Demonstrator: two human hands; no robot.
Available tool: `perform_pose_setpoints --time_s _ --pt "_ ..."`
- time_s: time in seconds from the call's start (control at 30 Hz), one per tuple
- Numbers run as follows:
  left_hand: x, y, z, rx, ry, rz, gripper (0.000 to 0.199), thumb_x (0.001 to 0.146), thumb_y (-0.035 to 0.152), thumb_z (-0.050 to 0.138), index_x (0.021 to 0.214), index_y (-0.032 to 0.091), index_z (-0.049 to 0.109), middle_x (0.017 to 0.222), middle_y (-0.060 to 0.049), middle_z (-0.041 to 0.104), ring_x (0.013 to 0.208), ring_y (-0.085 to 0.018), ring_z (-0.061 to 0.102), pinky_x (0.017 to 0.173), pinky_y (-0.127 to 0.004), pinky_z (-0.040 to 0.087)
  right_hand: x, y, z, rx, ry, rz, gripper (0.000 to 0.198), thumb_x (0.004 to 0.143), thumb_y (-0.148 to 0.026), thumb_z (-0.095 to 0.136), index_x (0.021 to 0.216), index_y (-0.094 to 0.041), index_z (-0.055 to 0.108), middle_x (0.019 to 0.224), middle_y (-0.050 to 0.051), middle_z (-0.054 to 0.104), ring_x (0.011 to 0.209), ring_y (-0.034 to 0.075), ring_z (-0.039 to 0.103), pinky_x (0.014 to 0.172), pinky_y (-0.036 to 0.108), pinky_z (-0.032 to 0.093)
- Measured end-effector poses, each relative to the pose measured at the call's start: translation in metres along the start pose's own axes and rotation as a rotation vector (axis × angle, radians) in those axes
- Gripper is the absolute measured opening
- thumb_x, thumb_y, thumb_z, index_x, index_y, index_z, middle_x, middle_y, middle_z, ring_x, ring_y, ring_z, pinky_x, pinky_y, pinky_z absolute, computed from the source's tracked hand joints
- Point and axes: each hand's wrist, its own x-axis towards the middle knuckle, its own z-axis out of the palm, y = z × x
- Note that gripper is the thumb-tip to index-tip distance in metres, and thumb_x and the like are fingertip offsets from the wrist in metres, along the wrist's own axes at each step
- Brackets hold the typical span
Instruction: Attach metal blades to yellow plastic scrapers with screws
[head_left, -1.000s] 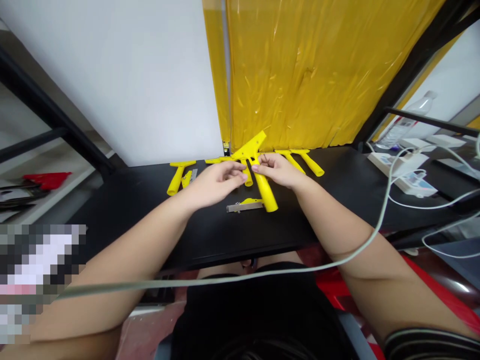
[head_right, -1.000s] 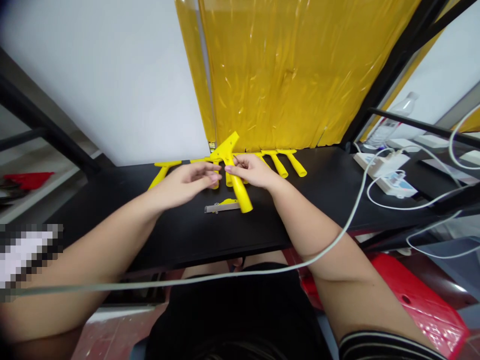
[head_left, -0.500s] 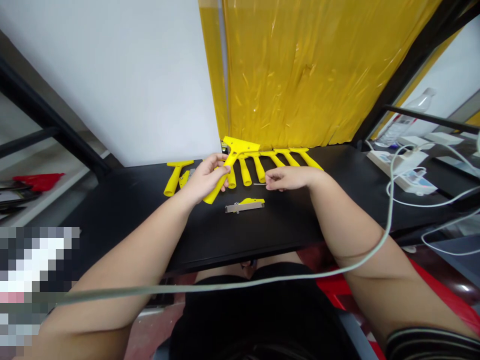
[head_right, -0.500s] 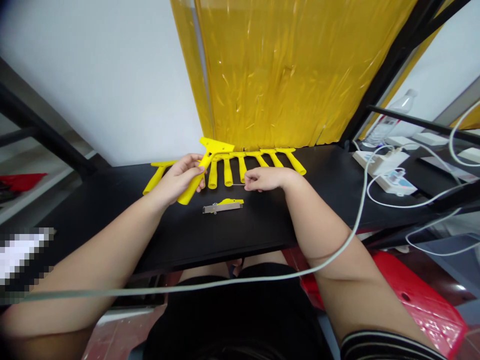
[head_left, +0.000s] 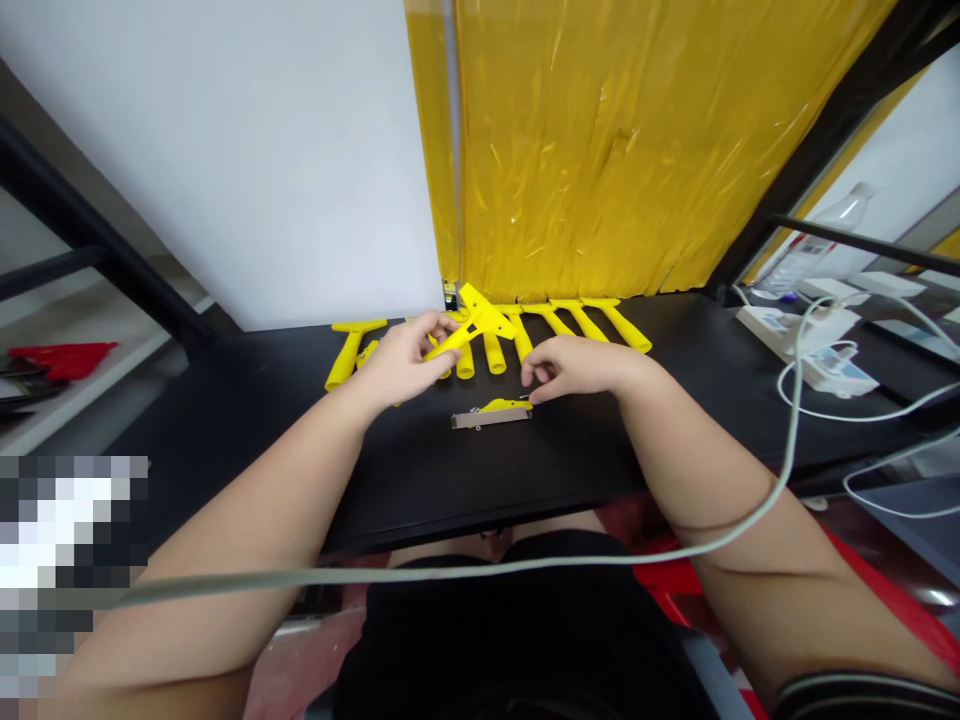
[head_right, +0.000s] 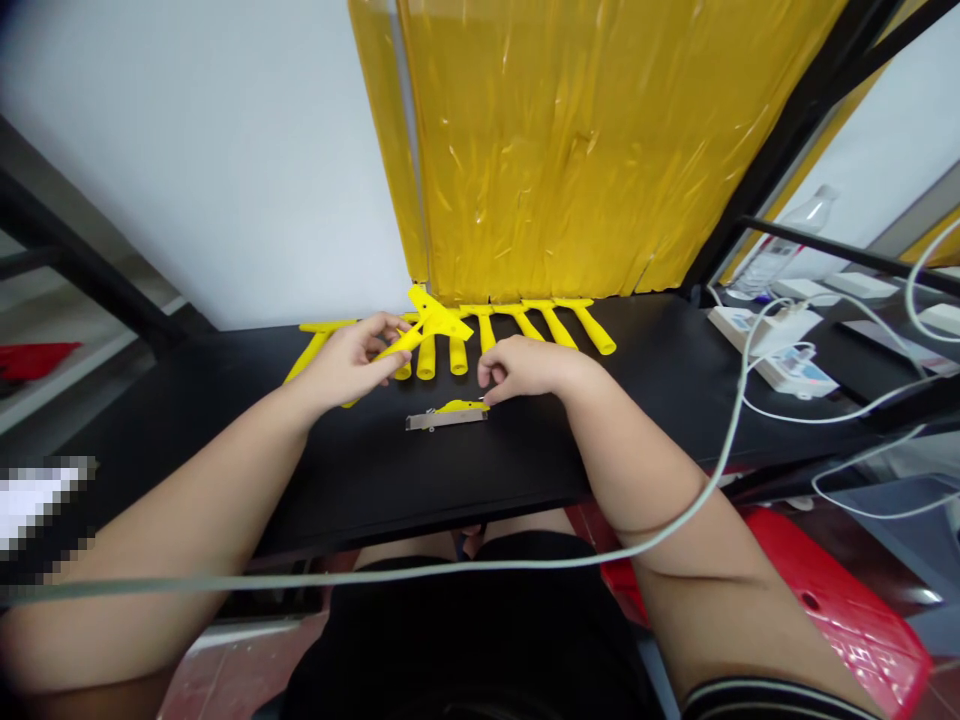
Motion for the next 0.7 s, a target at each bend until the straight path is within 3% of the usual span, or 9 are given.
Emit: perform_pose_setpoints --time_s 0.17,0.47,0.7 --pt "0.0 -0.001 0.001 0.038 0.023 0.027 0.034 0.089 0.035 0.07 0.119 0.02 0.067 0.107 -0.007 0.072 0.076 -0.015 0.067 0.062 -0.027 0.057 0.017 -0.024 0.023 -0.041 0.002 -0.265 0.018 0.081 -0.026 0.086 0.098 -0.02 0.081 0.089 0.002 0.066 0.078 0.016 0.06 0.073 0.029 0.043" --pt "-0.001 0.003 0.003 0.079 0.057 -0.003 0.03 0.088 0.033 0.068 0.114 0.02 0.066 0.117 -0.008 0.074 0.072 -0.014 0.065 0.058 -0.026 0.053 0.021 -0.038 0.036 -0.117 0.045 -0.236 0.01 0.078 -0.012 0.073 0.085 -0.019 0.072 0.088 0.003 0.071 0.076 0.017 0.059 0.068 0.029 0.041" --pt "-0.001 0.0 0.002 0.085 0.04 -0.005 0.032 0.087 0.033 0.067 0.115 0.019 0.067 0.113 -0.009 0.076 0.067 -0.014 0.062 0.059 -0.028 0.052 0.015 -0.037 0.026 0.059 0.028 -0.261 0.012 0.079 -0.007 0.069 0.081 -0.019 0.067 0.079 -0.001 0.065 0.07 0.014 0.056 0.067 0.027 0.043"
